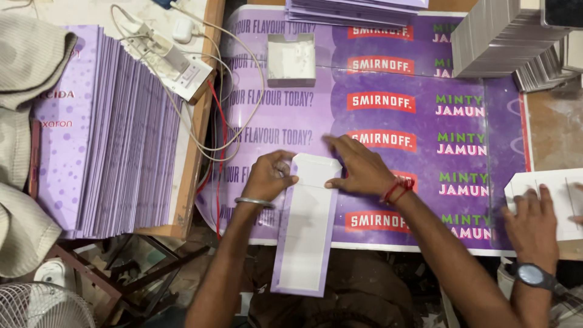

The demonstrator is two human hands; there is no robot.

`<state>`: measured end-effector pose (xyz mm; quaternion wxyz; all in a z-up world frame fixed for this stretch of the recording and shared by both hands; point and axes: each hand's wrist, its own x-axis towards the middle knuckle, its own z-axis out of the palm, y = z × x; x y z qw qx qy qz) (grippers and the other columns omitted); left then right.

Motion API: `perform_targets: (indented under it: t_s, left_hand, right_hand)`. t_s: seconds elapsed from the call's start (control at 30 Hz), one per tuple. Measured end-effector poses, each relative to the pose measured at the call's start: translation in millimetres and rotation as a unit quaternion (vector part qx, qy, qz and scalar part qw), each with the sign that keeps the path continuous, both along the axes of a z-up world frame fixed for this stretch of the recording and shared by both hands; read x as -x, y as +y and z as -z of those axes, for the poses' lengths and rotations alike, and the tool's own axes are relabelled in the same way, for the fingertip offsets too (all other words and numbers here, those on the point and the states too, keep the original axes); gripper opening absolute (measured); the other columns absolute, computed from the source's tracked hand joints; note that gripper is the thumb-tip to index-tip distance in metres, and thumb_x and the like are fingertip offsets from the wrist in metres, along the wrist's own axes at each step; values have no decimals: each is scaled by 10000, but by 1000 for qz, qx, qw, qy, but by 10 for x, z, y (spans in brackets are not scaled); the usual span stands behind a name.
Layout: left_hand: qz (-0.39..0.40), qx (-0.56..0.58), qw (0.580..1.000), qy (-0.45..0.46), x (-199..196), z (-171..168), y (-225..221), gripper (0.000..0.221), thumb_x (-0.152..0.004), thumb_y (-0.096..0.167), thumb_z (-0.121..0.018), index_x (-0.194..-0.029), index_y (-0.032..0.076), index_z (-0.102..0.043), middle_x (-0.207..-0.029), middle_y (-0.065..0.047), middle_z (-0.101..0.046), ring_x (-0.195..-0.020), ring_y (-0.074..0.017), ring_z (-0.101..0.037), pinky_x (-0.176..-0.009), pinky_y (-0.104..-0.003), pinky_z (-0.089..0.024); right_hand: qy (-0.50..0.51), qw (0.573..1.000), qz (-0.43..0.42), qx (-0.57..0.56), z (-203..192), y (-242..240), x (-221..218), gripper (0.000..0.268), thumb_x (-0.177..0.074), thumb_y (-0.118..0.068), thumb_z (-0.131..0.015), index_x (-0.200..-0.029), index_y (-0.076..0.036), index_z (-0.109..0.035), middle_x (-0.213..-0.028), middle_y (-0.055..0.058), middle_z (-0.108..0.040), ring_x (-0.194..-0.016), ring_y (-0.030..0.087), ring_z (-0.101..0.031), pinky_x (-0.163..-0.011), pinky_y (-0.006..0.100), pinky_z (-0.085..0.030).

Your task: The person folds white cardboard pieces into small rectangular boxes on a purple branded mat. They repeatedly pick up flat pieces, fold along creases, and stack the finished boxes. Another person works alongside on the same mat.

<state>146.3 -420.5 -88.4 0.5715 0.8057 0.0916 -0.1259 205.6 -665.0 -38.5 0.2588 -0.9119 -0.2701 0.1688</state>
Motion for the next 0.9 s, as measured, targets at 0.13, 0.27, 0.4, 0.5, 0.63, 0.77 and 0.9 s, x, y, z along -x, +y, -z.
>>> perform_targets:
  t_s: [0.13,0.27,0.4,0.5,0.63,0.77,0.9]
  left_hand:
    - [78,-55,995,-19,-30,-171,110,448,-693,47,-871,-1109,80,-709,-774,-8,-641,-693,-127,-609,-637,-296,-524]
    - [118,-220,967,-61,14,-303,104,402,-678,120,-902,-1050,136,-751,-760,-61,-633,-672,-209,-622,-592,-372,-494]
    - [123,-219,956,-154,119,-356,148,357,-749,207,-854,-1098,176,-785,-784,-85,-663,-685,-264,-651,-609,-404,-516]
    - [119,-273,947,-119,192,-401,110,272,-832,298,-808,-1084,199,-788,-846,-64,-682,-739,-247,-673,-664,-397,-539]
    - [106,-377,880,-270,303,-447,-205,539,-817,443,-738,-1231,103,-674,-1176,-124,-705,-1069,-336,-655,-926,-514,-481]
    - [122,-396,847,-332,506,-399,-429,798,-842,581,-658,-1361,-10,-518,-1396,-209,-594,-1356,-422,-501,-1088,-711,-254]
    - [41,-477,824,-303,596,-382,-155,645,-874,529,-656,-1291,39,-613,-1346,-160,-657,-1333,-385,-544,-1092,-683,-305]
  right_hand:
    - [56,995,-54,57,-63,107,-73,569,-668,-371,-882,-1171,-180,-695,-1057,-32,-685,-1010,209,-648,-800,393,-549]
    - [-58,998,-32,2,30,115,188,374,-743,-301,-840,-1080,-165,-754,-1010,-25,-687,-964,205,-641,-695,366,-541]
    - [-151,984,-17,-90,178,65,408,315,-795,-230,-803,-1098,-149,-778,-970,-11,-683,-845,177,-635,-589,316,-522]
    - [-236,968,-32,-82,245,86,469,224,-845,-182,-786,-1069,-178,-792,-906,-14,-669,-833,160,-622,-598,303,-529]
    - [-296,951,-22,-89,267,110,527,211,-861,-119,-758,-1063,-162,-796,-896,-9,-671,-820,167,-622,-627,322,-528]
    - [-307,945,-8,-107,307,113,608,174,-879,-118,-747,-1045,-152,-785,-922,-12,-678,-818,179,-629,-644,338,-520]
    - [-301,948,-2,-106,245,121,606,161,-882,-121,-744,-1036,-151,-780,-935,-11,-679,-801,178,-631,-643,336,-521]
